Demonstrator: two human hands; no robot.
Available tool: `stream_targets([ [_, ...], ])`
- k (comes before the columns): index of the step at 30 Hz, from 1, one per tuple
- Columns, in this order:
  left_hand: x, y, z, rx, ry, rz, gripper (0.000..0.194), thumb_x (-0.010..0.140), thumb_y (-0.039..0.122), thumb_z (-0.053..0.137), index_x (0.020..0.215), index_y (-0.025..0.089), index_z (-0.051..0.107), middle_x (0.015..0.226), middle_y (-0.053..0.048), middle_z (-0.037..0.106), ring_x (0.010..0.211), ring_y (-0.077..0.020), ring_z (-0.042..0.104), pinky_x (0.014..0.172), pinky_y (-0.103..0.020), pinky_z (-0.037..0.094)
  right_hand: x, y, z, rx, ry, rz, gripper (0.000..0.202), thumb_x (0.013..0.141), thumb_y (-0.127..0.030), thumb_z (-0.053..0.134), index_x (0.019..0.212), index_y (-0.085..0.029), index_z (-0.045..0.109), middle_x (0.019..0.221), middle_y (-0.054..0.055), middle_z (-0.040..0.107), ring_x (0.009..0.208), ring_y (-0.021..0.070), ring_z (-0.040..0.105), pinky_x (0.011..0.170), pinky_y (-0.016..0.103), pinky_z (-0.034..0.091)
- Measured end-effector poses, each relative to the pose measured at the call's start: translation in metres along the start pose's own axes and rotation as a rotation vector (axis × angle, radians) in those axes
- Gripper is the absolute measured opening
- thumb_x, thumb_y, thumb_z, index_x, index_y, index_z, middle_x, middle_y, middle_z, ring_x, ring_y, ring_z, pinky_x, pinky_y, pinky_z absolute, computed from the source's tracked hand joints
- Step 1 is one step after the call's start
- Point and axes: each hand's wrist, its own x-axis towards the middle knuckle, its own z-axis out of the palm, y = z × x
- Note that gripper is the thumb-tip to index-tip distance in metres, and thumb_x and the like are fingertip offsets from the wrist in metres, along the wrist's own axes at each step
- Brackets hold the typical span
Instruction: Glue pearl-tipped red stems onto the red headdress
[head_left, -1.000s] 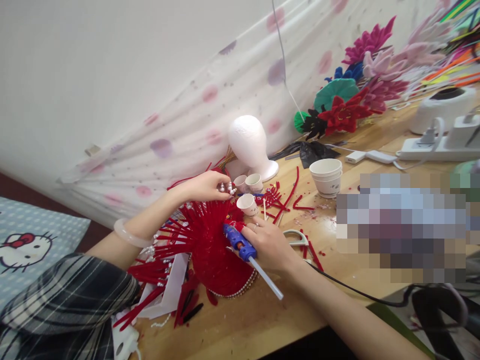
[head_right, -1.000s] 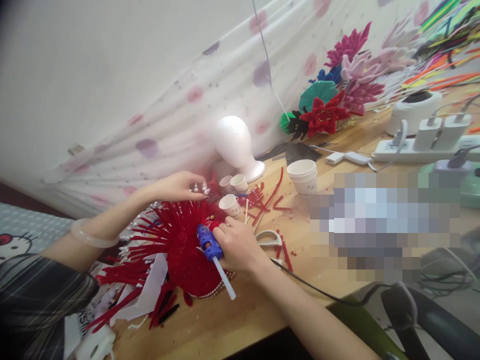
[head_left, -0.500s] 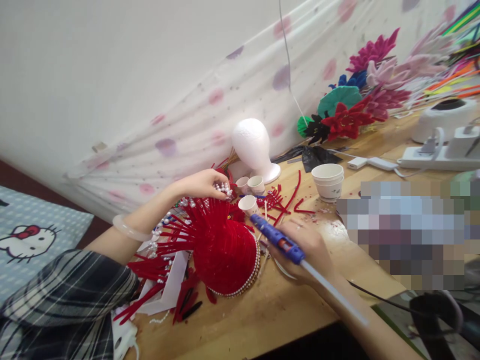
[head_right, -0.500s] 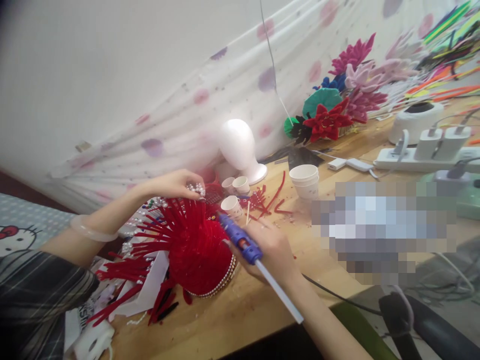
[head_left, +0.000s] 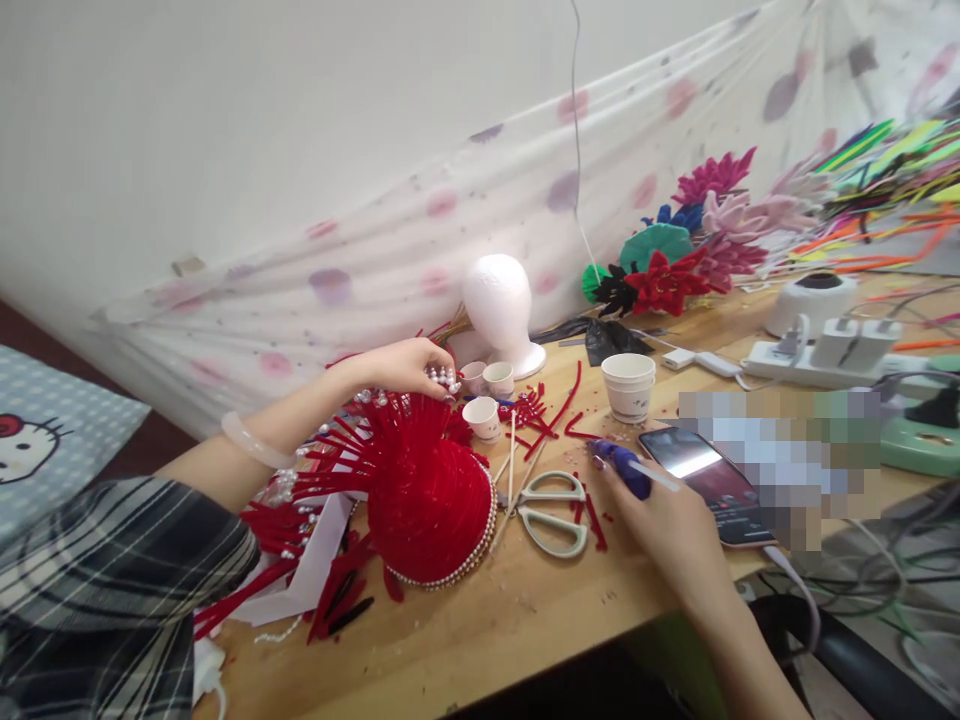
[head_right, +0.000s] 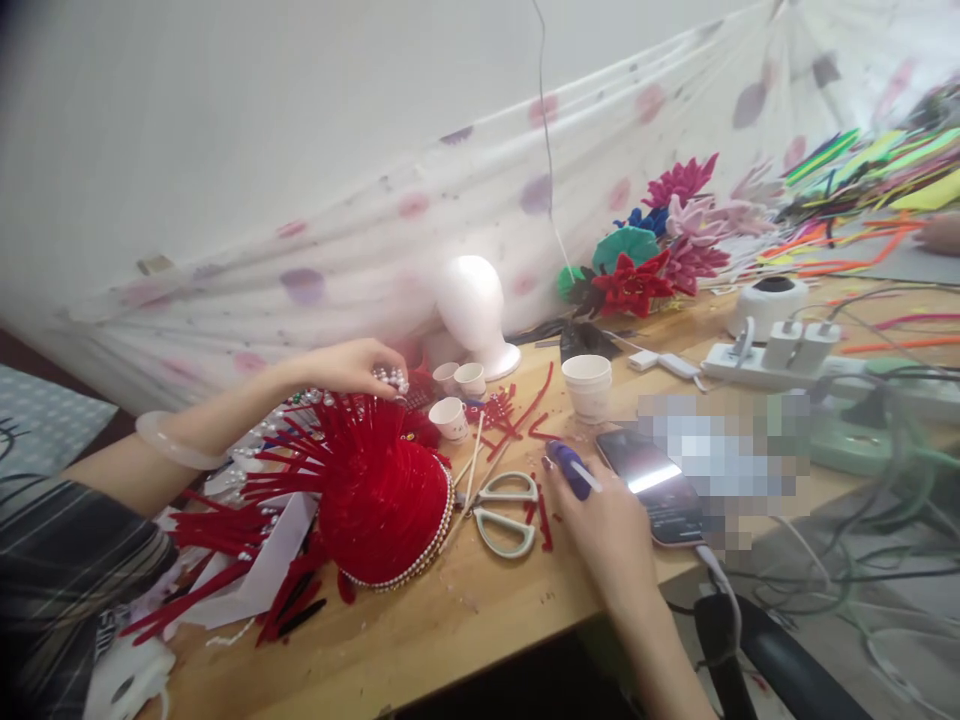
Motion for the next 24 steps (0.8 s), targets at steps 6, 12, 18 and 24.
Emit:
stream_targets([
  [6, -0.002, -0.004, 0.002, 0.008, 0.03, 0.012, 0.019, 0.071, 0.026, 0.06, 0.085, 0.016, 0.067, 0.079, -0.001, 0.066, 0.07, -0.0139, 0.057, 0.063, -0.024, 0.039, -0.027, 0.004, -0.011, -0.121, 0.099, -0.169, 0.04, 0.088, -0.049, 0.044, 0.089, -0.016, 0.067, 0.078, 0.016, 0.069, 0.074, 0.0324, 0.067, 0.061, 0.038, 0.048],
  [12, -0.005, -0.008, 0.003, 0.02, 0.047, 0.031, 0.018, 0.071, 0.027, 0.061, 0.084, 0.016, 0.068, 0.079, -0.001, 0.067, 0.07, -0.014, 0.058, 0.064, -0.025, 0.04, -0.072, -0.024, -0.057, 0.158, -0.088, -0.388, 0.035, 0.086, -0.054, 0.052, 0.069, -0.024, 0.06, 0.058, 0.003, 0.061, 0.049, 0.02, 0.058, 0.045, 0.029, 0.042],
  [18, -0.003, -0.009, 0.004, 0.013, 0.066, 0.041, 0.018, 0.071, 0.025, 0.063, 0.085, 0.015, 0.068, 0.078, -0.001, 0.067, 0.071, -0.014, 0.059, 0.064, -0.024, 0.041, 0.003, -0.117, -0.002, 0.588, -0.232, -0.591, 0.012, 0.084, -0.022, 0.061, 0.096, -0.019, 0.064, 0.093, 0.007, 0.069, 0.077, 0.0176, 0.062, 0.069, 0.029, 0.047],
  [24, -0.006, -0.003, 0.002, 0.007, 0.053, 0.036, 0.015, 0.072, 0.022, 0.063, 0.084, 0.015, 0.068, 0.076, 0.0, 0.068, 0.069, -0.013, 0.058, 0.064, -0.023, 0.041, 0.068, -0.153, 0.051, 0.686, -0.394, -0.715, 0.01, 0.077, -0.013, 0.066, 0.086, -0.015, 0.069, 0.082, 0.003, 0.071, 0.069, 0.0137, 0.062, 0.066, 0.026, 0.047],
])
